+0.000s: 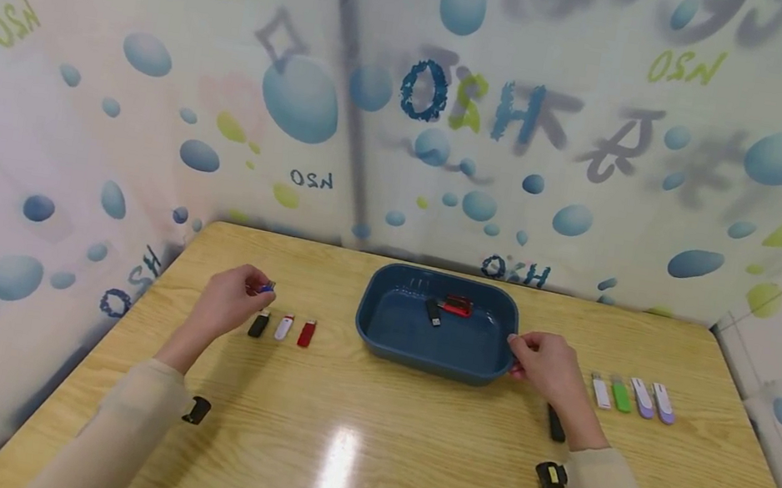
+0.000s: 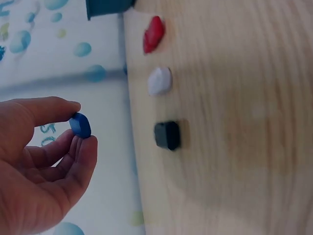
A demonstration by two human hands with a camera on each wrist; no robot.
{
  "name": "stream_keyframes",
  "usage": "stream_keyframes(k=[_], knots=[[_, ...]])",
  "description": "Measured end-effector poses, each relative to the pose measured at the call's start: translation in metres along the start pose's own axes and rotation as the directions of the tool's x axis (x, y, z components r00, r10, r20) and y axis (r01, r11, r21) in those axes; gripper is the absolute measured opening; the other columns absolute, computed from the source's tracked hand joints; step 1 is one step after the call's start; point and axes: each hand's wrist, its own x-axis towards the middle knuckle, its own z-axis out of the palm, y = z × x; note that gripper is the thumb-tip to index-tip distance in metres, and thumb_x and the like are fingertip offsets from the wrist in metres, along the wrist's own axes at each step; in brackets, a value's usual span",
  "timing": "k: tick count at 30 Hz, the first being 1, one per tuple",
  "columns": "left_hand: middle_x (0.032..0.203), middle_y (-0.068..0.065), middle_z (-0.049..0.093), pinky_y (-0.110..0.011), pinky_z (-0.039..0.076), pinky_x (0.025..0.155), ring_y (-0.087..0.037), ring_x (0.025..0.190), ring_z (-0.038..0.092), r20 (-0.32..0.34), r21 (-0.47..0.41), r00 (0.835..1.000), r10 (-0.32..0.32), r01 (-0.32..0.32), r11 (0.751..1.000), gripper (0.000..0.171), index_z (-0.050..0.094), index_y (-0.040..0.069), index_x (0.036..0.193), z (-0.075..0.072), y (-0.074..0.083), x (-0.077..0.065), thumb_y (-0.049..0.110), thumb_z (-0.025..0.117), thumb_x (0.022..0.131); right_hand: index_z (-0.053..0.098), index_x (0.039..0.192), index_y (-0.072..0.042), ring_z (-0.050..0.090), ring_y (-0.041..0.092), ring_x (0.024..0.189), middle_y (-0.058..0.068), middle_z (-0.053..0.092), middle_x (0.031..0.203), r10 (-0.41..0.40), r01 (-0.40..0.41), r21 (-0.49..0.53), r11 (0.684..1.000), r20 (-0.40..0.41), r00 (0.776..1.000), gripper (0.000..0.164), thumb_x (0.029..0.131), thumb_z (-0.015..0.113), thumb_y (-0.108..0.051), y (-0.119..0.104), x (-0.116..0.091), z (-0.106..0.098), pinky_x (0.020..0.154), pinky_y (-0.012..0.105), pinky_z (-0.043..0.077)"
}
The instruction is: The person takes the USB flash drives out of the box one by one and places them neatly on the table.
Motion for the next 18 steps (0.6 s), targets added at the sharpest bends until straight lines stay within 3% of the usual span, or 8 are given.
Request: stream_keyframes(k=[7,18], knots=[[0.1,-0.019,0.069,-0.046,0.056,0.075,-0.03,0.085,0.064,0.023,0.06,0.999,-0.045,0.044,0.997,0.023,0.066,-0.006,0.11,-0.001,-0.023,-0.005,0.012,0.065,0.096,0.065,0.12,0.015,0.07,0.017,0.072,0.006,0.07,0.081,-0.004,0.004,-0.001,1.0,-0.002,1.0,0.046,0.109,0.053,-0.027,0.0,0.0,0.001,0.068,0.033,0.062],[0.093,-0.019,0.067,-0.047,0.053,0.075,-0.031,0.081,0.06,0.044,0.146,0.995,-0.09,0.083,0.986,0.02,0.065,-0.007,0.1,0.002,-0.04,-0.007,0.012,0.068,0.093,0.065,0.12,0.015,0.07,0.019,0.073,0.007,0.07,0.082,-0.004,0.004,0.005,1.0,-0.012,1.0,0.045,0.108,0.054,-0.027,0.0,0.0,0.002,0.068,0.033,0.062]])
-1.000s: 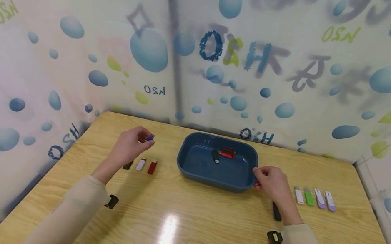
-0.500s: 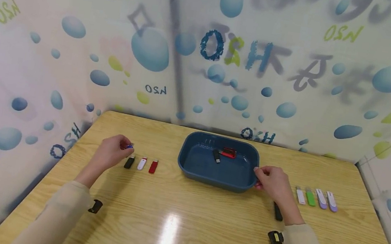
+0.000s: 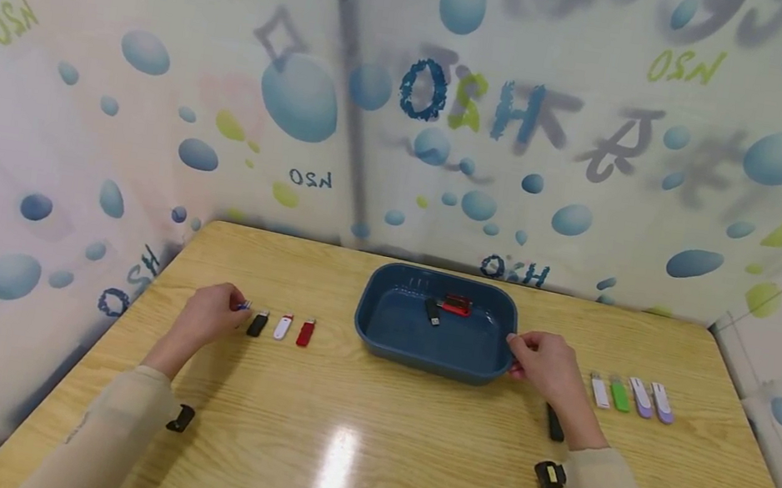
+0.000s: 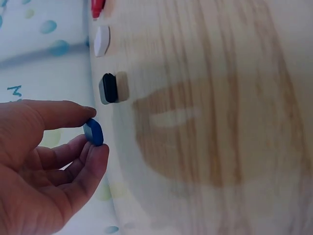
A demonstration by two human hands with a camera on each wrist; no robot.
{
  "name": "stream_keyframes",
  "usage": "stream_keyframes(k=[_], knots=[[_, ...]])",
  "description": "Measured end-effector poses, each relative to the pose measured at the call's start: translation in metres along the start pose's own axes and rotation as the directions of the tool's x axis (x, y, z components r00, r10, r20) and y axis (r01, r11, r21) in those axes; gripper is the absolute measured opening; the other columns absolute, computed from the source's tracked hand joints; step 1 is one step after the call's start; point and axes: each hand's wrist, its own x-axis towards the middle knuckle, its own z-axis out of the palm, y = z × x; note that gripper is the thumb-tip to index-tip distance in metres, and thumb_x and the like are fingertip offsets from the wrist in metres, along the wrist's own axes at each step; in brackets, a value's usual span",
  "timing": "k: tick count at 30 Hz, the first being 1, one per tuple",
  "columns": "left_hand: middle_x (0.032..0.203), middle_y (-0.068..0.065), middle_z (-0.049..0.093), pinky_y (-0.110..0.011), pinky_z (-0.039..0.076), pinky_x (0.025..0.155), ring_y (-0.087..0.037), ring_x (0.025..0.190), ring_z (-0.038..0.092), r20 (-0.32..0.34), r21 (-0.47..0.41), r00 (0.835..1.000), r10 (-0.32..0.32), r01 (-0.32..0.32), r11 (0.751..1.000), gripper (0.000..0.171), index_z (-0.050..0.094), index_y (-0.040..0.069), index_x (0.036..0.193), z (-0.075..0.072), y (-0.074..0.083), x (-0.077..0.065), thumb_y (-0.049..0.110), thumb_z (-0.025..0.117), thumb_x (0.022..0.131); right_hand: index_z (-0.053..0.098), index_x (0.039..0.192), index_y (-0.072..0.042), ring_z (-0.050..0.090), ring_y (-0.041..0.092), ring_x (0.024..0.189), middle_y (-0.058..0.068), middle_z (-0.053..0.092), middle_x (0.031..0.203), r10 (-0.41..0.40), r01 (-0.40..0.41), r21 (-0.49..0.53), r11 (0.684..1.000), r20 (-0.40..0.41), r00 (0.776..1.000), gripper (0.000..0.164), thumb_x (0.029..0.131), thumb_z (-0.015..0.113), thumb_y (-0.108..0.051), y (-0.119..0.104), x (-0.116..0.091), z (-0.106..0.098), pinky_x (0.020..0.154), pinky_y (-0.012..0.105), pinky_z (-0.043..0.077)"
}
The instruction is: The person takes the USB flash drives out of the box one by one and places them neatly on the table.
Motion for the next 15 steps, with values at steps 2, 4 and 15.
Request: stream_keyframes(k=[2,4,15], knots=[[0.092,-0.019,0.067,-0.048,0.052,0.074,-0.031,0.08,0.06,-0.003,0.013,1.0,0.007,-0.007,1.0,0.019,0.065,-0.007,0.099,0.001,-0.001,0.001,0.011,0.068,0.092,0.065,0.121,0.015,0.07,0.019,0.073,0.007,0.07,0.082,0.003,-0.003,0.001,1.0,-0.001,1.0,0.045,0.108,0.054,-0.027,0.0,0.0,0.0,0.068,0.033,0.063],[0.091,-0.019,0.067,-0.048,0.053,0.074,-0.031,0.079,0.06,-0.004,0.024,1.0,0.012,-0.011,1.0,0.019,0.065,-0.007,0.097,0.003,-0.003,0.001,0.01,0.068,0.09,0.065,0.121,0.015,0.07,0.018,0.073,0.007,0.07,0.082,0.005,-0.005,0.001,1.0,-0.001,1.0,0.045,0.109,0.054,-0.027,0.001,0.001,0.001,0.068,0.033,0.063],[0.093,-0.019,0.069,-0.044,0.055,0.071,-0.028,0.077,0.061,0.013,0.053,1.0,0.001,-0.002,0.999,0.02,0.068,-0.008,0.099,0.009,-0.012,0.004,0.009,0.072,0.089,0.065,0.12,0.015,0.069,0.017,0.072,0.007,0.07,0.082,0.005,-0.005,-0.006,1.0,-0.003,1.0,0.047,0.108,0.053,-0.029,0.001,0.0,0.0,0.067,0.033,0.062]])
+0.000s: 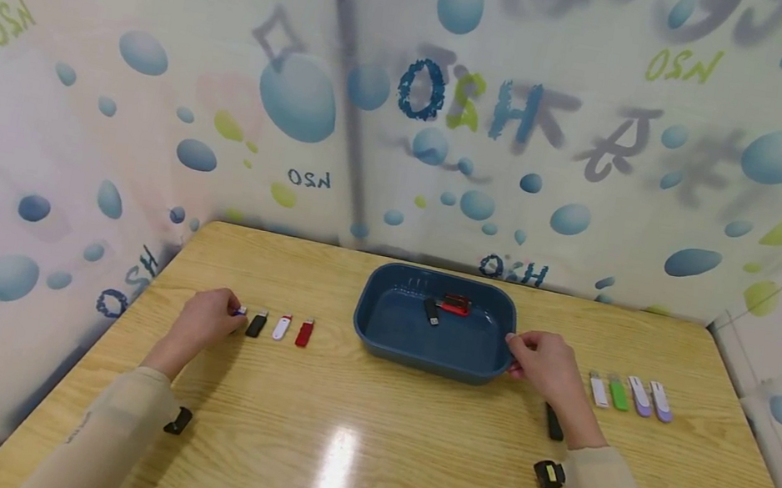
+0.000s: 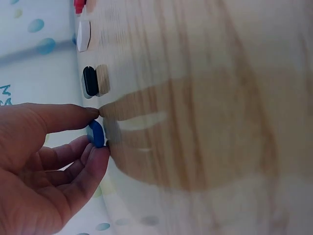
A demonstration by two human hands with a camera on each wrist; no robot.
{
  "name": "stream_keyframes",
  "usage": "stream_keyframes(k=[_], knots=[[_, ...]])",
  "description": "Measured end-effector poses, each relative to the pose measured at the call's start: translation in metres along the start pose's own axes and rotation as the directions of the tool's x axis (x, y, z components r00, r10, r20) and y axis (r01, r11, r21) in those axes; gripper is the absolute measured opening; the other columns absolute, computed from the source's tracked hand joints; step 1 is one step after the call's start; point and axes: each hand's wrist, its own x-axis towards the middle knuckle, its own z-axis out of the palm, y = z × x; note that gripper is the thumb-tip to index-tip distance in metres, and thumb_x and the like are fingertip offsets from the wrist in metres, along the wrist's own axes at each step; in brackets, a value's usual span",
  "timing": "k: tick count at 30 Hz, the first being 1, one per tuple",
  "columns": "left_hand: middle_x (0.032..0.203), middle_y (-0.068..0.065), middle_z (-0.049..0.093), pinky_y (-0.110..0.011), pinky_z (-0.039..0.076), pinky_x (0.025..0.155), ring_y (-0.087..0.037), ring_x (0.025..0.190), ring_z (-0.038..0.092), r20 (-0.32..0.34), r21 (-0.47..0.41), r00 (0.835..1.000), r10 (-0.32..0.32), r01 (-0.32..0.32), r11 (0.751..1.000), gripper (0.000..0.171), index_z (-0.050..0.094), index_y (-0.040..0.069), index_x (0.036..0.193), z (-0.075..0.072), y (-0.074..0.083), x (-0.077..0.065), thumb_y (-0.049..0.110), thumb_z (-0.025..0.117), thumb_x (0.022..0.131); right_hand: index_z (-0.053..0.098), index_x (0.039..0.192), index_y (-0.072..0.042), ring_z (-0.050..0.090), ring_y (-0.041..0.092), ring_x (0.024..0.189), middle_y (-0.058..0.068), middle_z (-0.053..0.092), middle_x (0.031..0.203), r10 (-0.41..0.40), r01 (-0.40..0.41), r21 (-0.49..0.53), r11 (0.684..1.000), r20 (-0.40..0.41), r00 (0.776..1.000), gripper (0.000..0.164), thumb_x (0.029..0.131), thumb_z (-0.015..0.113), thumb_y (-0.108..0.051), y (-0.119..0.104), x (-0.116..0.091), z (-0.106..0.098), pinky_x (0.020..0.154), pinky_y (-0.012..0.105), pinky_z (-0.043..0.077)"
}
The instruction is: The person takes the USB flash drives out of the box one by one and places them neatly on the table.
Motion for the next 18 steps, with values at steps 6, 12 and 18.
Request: stream_keyframes(k=[6,12,18], knots=[[0.093,-0.019,0.069,-0.044,0.054,0.071,-0.027,0.077,0.061,0.0,-0.001,1.0,0.014,-0.014,1.0,0.02,0.068,-0.008,0.099,0.0003,-0.0004,-0.001,0.01,0.073,0.092,0.065,0.12,0.015,0.069,0.017,0.072,0.008,0.071,0.082,0.001,-0.001,-0.002,1.0,0.003,1.0,0.047,0.109,0.053,-0.029,0.0002,0.0003,-0.0002,0.068,0.034,0.062],[0.093,-0.019,0.07,-0.044,0.054,0.071,-0.027,0.076,0.061,0.001,0.013,1.0,0.025,-0.025,1.0,0.021,0.069,-0.009,0.098,-0.0008,0.0015,-0.0009,0.011,0.074,0.092,0.065,0.121,0.015,0.069,0.014,0.071,0.007,0.071,0.082,-0.001,0.001,0.005,1.0,0.008,1.0,0.046,0.109,0.053,-0.028,0.0002,0.0007,0.0002,0.068,0.033,0.062],[0.095,-0.021,0.071,-0.047,0.055,0.074,-0.029,0.078,0.063,0.011,0.03,0.999,0.031,-0.031,0.999,0.026,0.07,-0.01,0.101,-0.0028,0.0039,-0.0019,0.013,0.075,0.093,0.066,0.12,0.014,0.07,0.017,0.072,0.006,0.071,0.081,-0.014,0.014,-0.004,1.0,0.006,1.0,0.046,0.109,0.053,-0.028,0.0006,0.0015,-0.0001,0.068,0.032,0.061]])
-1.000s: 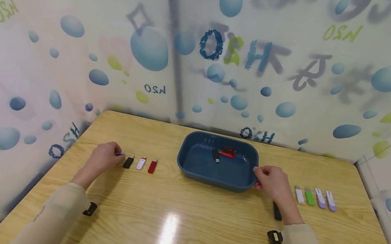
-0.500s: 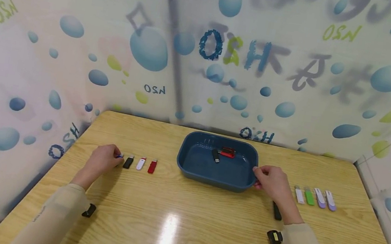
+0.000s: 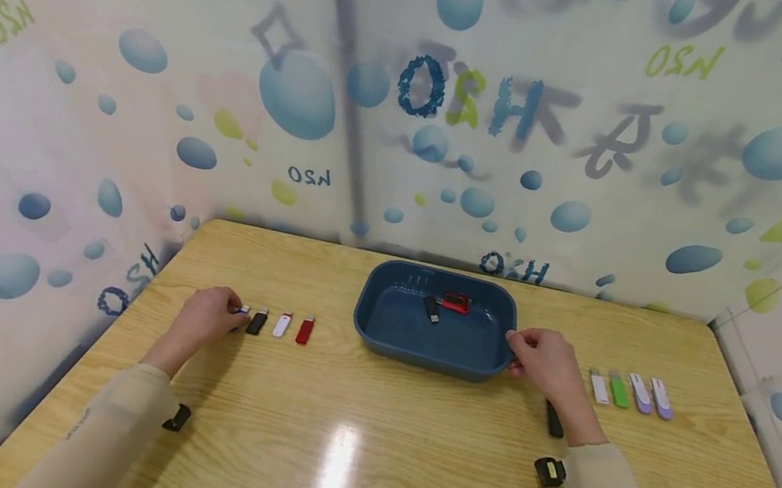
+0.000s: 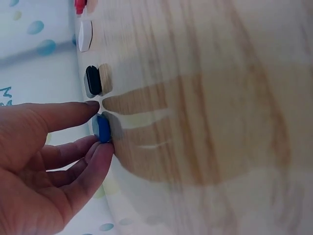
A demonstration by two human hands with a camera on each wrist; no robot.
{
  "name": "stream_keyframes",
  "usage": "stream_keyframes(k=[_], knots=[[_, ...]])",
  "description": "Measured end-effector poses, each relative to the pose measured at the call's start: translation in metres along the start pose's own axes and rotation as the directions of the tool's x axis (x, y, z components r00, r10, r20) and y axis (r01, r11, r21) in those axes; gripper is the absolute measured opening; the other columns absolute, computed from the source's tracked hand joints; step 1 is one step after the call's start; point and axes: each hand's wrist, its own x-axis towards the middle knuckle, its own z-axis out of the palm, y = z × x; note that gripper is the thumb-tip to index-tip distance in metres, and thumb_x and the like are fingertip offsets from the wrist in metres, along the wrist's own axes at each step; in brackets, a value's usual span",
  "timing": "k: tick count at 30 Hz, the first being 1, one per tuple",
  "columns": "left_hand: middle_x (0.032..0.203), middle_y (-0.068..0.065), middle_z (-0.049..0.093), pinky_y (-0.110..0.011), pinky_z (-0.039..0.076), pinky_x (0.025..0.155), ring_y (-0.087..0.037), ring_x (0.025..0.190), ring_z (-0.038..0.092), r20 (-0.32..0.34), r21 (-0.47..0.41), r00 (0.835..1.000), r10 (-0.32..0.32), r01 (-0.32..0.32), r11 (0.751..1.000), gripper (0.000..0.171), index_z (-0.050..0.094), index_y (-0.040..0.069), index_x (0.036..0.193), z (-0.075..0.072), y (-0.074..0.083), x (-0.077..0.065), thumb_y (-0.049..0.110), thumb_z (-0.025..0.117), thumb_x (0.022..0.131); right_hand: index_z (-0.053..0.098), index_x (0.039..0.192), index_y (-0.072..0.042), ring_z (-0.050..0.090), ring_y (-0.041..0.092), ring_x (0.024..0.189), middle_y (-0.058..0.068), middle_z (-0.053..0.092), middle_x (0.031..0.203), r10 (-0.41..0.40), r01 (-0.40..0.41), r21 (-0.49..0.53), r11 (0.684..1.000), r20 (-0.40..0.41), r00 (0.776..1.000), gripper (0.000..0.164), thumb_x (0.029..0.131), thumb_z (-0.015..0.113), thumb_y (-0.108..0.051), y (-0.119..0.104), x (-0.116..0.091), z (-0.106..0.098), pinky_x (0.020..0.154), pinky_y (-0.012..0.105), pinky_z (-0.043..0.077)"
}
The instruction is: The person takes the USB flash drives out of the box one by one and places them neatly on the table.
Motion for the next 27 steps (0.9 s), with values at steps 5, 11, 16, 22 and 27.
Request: stream_keyframes(k=[5,11,16,22,27], knots=[[0.101,-0.024,0.072,-0.048,0.057,0.077,-0.031,0.082,0.065,0.019,0.012,1.0,-0.017,0.016,1.0,0.033,0.07,-0.012,0.108,-0.002,0.003,0.0,0.017,0.075,0.094,0.066,0.12,0.014,0.07,0.017,0.072,0.005,0.071,0.08,0.004,-0.004,0.005,1.0,0.001,1.0,0.046,0.109,0.053,-0.029,0.003,0.0,-0.001,0.067,0.031,0.061],[0.104,-0.027,0.071,-0.05,0.057,0.078,-0.035,0.086,0.067,0.033,-0.004,0.999,-0.034,0.034,0.999,0.039,0.068,-0.014,0.114,-0.004,0.004,0.001,0.02,0.073,0.096,0.066,0.121,0.013,0.07,0.017,0.072,0.004,0.071,0.079,0.002,-0.002,0.02,1.0,0.002,1.0,0.046,0.108,0.054,-0.03,0.003,0.001,-0.001,0.068,0.031,0.061],[0.119,-0.035,0.064,-0.059,0.053,0.091,-0.048,0.107,0.063,0.013,0.002,0.999,-0.04,0.039,0.999,0.046,0.062,-0.017,0.125,-0.006,0.005,0.001,0.02,0.068,0.097,0.066,0.121,0.013,0.071,0.018,0.072,0.003,0.071,0.079,0.0,0.0,0.023,1.0,0.003,1.0,0.046,0.108,0.055,-0.03,0.002,0.003,-0.001,0.07,0.033,0.061],[0.127,-0.031,0.06,-0.059,0.054,0.09,-0.045,0.107,0.063,-0.083,0.024,0.996,0.013,-0.011,1.0,0.048,0.061,-0.009,0.132,-0.008,0.018,0.003,0.024,0.068,0.097,0.066,0.12,0.013,0.071,0.019,0.072,0.003,0.071,0.077,0.001,-0.001,0.017,1.0,0.002,1.0,0.046,0.108,0.054,-0.03,0.002,0.002,-0.002,0.069,0.031,0.06],[0.132,-0.026,0.059,-0.059,0.053,0.093,-0.044,0.115,0.061,-0.152,-0.014,0.984,0.095,-0.099,0.995,0.047,0.062,-0.003,0.134,-0.01,0.047,0.001,0.025,0.072,0.097,0.066,0.12,0.013,0.071,0.02,0.073,0.003,0.071,0.077,0.006,-0.006,0.013,1.0,-0.003,1.0,0.045,0.108,0.054,-0.029,0.002,0.001,-0.002,0.069,0.032,0.061]])
